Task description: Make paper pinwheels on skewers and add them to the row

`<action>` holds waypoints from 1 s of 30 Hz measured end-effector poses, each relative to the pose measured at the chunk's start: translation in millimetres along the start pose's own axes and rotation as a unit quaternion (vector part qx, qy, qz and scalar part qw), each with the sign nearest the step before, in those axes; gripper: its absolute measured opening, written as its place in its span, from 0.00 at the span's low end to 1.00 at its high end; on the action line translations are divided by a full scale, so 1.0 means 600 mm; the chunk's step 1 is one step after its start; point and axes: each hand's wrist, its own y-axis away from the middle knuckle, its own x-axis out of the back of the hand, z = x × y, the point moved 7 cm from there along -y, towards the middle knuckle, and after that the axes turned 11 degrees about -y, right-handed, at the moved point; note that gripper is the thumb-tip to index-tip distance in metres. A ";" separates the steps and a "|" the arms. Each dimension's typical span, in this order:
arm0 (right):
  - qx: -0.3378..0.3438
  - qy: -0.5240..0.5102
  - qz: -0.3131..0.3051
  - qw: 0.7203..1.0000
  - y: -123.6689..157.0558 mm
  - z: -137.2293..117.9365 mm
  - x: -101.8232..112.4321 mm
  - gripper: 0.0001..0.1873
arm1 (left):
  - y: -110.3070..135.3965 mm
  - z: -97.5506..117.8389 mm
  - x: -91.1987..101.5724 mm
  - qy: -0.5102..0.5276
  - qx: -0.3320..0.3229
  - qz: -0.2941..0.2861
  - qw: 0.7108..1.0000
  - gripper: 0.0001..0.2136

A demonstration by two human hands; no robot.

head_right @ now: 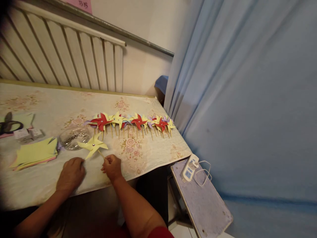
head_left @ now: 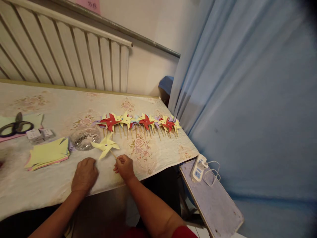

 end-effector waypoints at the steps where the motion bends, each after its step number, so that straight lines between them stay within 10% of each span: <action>1: 0.002 0.000 0.000 1.000 0.000 0.001 0.000 0.03 | 0.000 0.001 0.000 -0.003 -0.002 0.001 1.000 0.09; 30: 0.012 0.004 -0.002 1.000 0.006 -0.002 0.001 0.02 | 0.004 0.007 0.012 0.008 0.019 -0.004 1.000 0.08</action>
